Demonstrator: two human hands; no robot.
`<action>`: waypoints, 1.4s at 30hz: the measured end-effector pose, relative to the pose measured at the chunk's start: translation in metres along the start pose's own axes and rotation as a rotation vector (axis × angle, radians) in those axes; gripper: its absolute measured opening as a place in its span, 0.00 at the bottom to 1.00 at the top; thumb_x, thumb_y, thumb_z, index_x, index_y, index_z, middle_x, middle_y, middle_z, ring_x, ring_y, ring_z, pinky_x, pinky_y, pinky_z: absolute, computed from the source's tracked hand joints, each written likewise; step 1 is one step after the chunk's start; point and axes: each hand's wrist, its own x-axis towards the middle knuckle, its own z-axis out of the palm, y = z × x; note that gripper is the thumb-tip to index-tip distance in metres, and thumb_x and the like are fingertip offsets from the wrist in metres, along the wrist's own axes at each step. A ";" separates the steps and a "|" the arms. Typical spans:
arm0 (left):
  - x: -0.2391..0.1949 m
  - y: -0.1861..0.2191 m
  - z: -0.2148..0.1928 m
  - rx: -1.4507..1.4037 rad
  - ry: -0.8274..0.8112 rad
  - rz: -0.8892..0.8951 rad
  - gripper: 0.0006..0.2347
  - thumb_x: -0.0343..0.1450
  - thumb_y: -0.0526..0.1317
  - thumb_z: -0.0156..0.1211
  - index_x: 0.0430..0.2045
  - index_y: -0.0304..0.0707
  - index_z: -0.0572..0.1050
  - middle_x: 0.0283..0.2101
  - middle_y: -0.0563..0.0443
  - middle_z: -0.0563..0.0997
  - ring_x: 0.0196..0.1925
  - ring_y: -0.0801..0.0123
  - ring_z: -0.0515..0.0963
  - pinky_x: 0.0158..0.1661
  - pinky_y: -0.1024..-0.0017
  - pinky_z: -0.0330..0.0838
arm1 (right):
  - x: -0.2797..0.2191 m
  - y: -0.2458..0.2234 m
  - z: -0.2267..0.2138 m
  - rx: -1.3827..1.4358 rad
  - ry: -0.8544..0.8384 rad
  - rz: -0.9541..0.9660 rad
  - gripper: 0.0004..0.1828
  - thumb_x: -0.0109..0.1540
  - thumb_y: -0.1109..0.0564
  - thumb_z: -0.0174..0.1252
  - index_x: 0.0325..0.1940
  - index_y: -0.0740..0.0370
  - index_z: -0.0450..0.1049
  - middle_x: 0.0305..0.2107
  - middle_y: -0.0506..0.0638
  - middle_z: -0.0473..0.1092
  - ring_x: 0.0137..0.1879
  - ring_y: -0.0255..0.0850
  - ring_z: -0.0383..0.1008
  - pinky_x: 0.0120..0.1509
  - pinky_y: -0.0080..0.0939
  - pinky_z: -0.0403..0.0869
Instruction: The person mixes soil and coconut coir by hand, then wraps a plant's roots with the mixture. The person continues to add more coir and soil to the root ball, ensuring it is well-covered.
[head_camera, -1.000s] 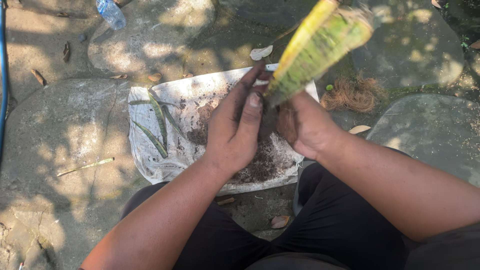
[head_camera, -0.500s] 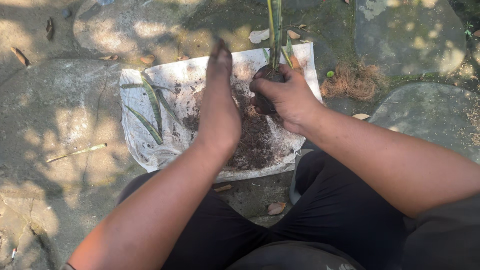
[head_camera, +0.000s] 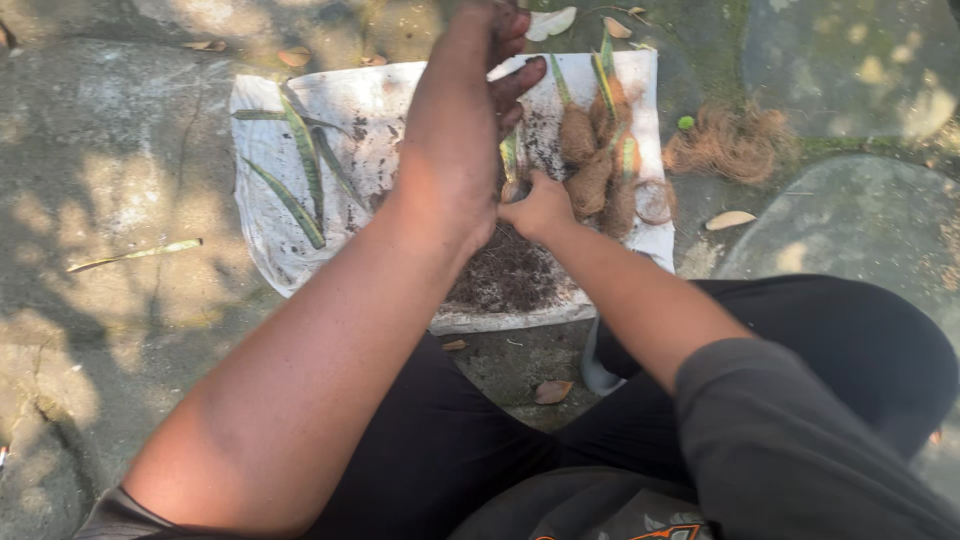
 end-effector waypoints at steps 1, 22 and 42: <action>0.000 0.002 0.003 0.001 0.003 -0.001 0.21 0.72 0.53 0.49 0.51 0.39 0.73 0.57 0.47 0.75 0.57 0.64 0.76 0.55 0.65 0.63 | 0.004 -0.001 0.011 0.009 -0.019 0.053 0.49 0.49 0.34 0.72 0.63 0.67 0.68 0.55 0.67 0.71 0.63 0.56 0.72 0.68 0.50 0.69; -0.013 0.018 0.012 -0.098 0.059 -0.347 0.16 0.74 0.47 0.51 0.44 0.31 0.74 0.51 0.40 0.79 0.58 0.51 0.78 0.63 0.55 0.68 | 0.150 0.222 -0.126 0.085 0.594 0.735 0.46 0.58 0.37 0.70 0.72 0.46 0.53 0.69 0.61 0.50 0.73 0.62 0.49 0.72 0.64 0.54; 0.014 -0.040 0.038 0.117 0.054 -0.510 0.15 0.72 0.48 0.48 0.45 0.39 0.72 0.51 0.47 0.79 0.55 0.60 0.77 0.59 0.62 0.67 | 0.191 0.254 -0.215 1.241 0.906 0.108 0.31 0.56 0.49 0.71 0.57 0.68 0.73 0.49 0.57 0.79 0.54 0.48 0.80 0.59 0.49 0.79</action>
